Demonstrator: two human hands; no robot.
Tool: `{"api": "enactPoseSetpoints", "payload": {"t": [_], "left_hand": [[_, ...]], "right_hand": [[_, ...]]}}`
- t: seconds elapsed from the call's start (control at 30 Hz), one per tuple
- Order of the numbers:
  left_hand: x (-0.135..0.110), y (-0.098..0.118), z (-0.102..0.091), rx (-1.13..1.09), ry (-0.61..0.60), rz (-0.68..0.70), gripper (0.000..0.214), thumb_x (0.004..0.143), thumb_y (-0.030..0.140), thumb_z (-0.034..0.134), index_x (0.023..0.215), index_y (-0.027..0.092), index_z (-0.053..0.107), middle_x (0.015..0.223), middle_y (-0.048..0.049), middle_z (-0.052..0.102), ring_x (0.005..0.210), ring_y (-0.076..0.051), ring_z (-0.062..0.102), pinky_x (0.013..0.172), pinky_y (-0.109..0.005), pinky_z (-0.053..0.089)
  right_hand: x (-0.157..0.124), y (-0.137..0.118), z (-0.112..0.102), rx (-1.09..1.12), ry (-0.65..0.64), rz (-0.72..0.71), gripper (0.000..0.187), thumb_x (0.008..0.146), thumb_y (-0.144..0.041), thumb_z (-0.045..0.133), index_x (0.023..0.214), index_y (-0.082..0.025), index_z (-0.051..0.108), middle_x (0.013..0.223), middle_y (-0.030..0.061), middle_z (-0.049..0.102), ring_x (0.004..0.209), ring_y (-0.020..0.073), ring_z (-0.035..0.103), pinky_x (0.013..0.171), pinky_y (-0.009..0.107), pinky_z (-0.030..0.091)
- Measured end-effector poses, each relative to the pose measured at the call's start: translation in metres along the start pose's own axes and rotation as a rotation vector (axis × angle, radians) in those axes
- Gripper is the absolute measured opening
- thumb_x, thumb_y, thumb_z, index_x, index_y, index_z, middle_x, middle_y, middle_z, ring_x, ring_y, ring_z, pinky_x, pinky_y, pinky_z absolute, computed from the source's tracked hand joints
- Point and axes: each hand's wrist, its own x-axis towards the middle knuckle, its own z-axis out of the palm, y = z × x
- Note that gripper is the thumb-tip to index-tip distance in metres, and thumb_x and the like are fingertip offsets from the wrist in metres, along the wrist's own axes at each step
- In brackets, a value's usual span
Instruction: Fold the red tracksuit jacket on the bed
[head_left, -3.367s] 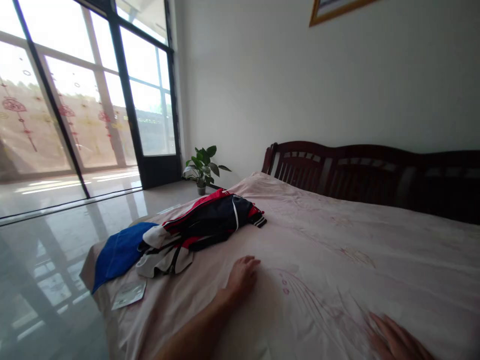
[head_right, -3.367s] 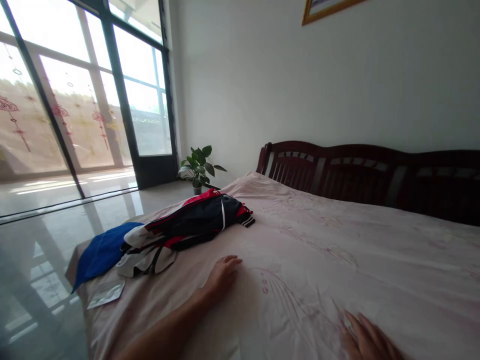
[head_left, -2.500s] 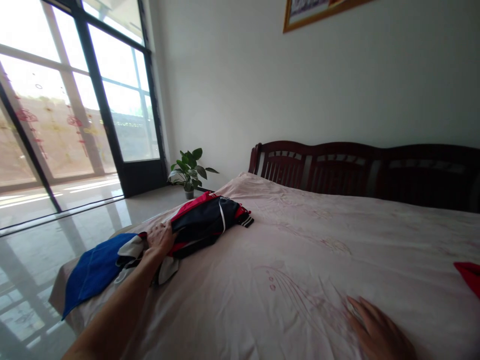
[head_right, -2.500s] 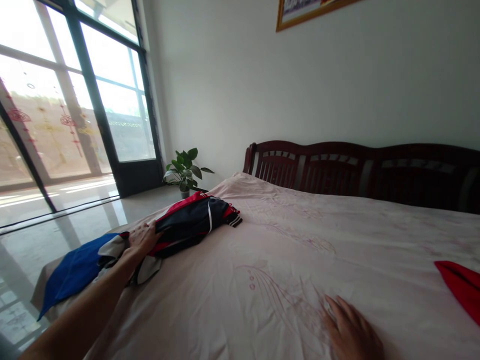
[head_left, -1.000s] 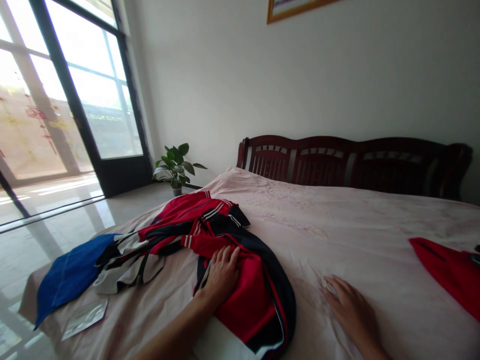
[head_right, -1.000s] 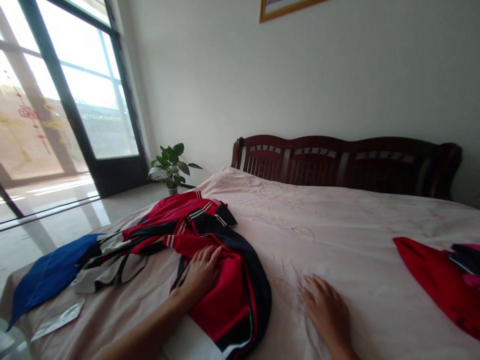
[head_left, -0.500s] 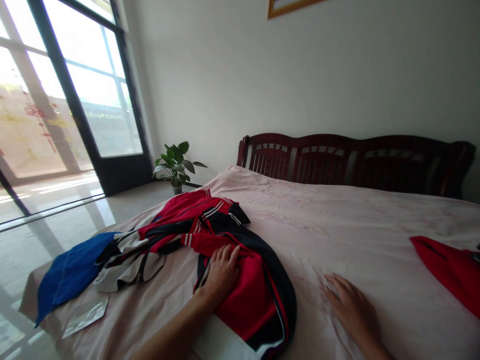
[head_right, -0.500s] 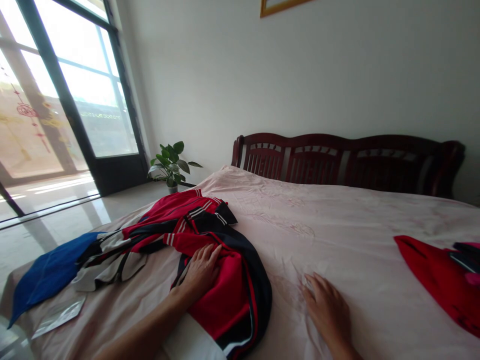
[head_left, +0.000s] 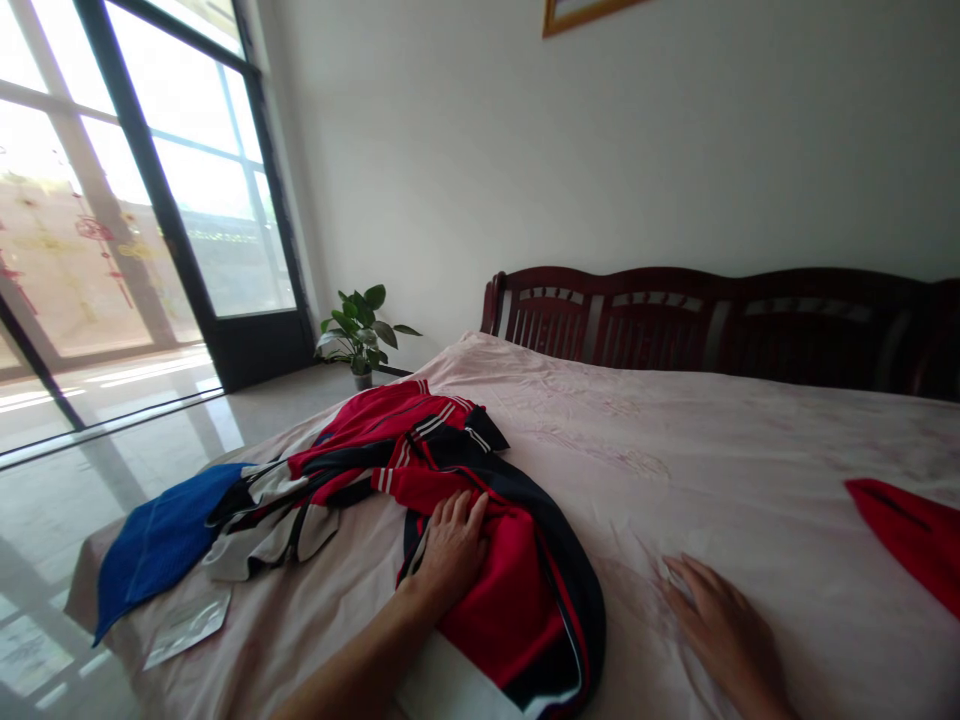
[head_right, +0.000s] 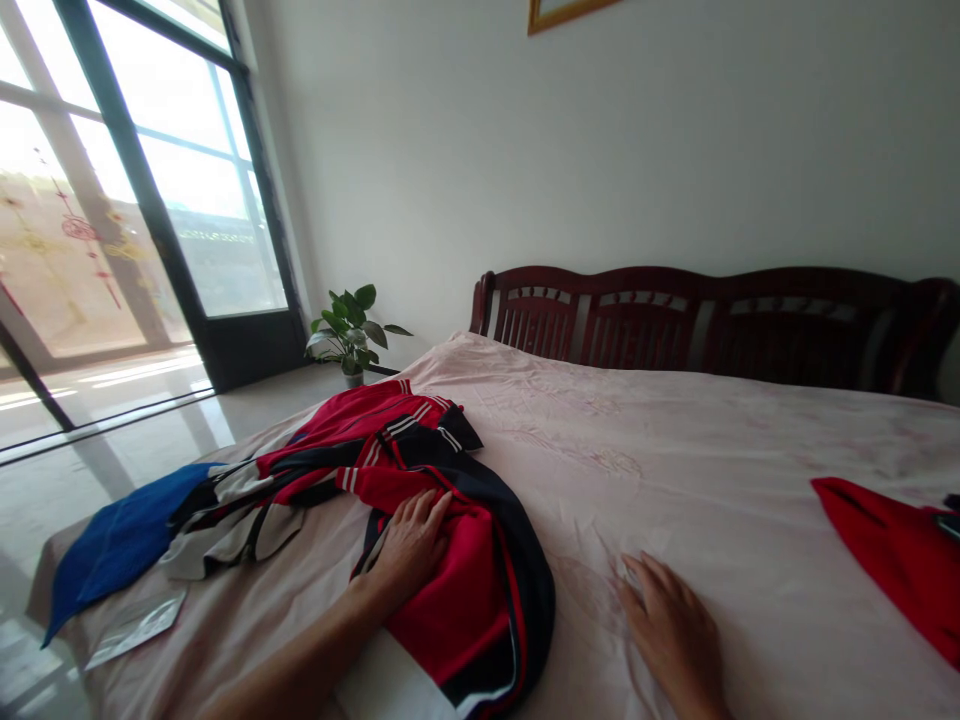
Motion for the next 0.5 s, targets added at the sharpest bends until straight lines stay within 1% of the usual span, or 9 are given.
{"api": "enactPoseSetpoints", "payload": {"t": [0.23,0.4,0.5], "left_hand": [[0.000,-0.001,0.001,0.000,0.006,0.007,0.063,0.085,0.021,0.053,0.147,0.021,0.044,0.145,-0.0143,0.048,0.135,-0.033,0.041,0.114,-0.049,0.032],[0.000,-0.001,0.000,0.003,0.010,0.020,0.063,0.084,0.021,0.055,0.147,0.020,0.045,0.145,-0.0145,0.049,0.135,-0.032,0.041,0.115,-0.048,0.031],[0.001,-0.002,0.001,0.005,0.011,0.026,0.062,0.085,0.020,0.055,0.146,0.019,0.046,0.144,-0.0157,0.050,0.135,-0.033,0.042,0.114,-0.049,0.032]], "right_hand": [[0.000,0.000,0.002,0.008,-0.002,0.027,0.053,0.085,-0.052,0.035,0.114,-0.024,0.069,0.128,0.0096,0.066,0.118,0.0304,0.060,0.100,0.047,0.046],[0.001,-0.005,-0.003,-0.029,-0.039,0.031,0.054,0.086,-0.049,0.035,0.117,-0.020,0.068,0.130,0.0120,0.064,0.120,0.0320,0.058,0.101,0.049,0.046],[0.000,-0.017,-0.011,-0.010,-0.036,0.000,0.051,0.087,-0.042,0.035,0.112,-0.017,0.070,0.126,0.0148,0.066,0.118,0.0327,0.059,0.103,0.050,0.045]]}}
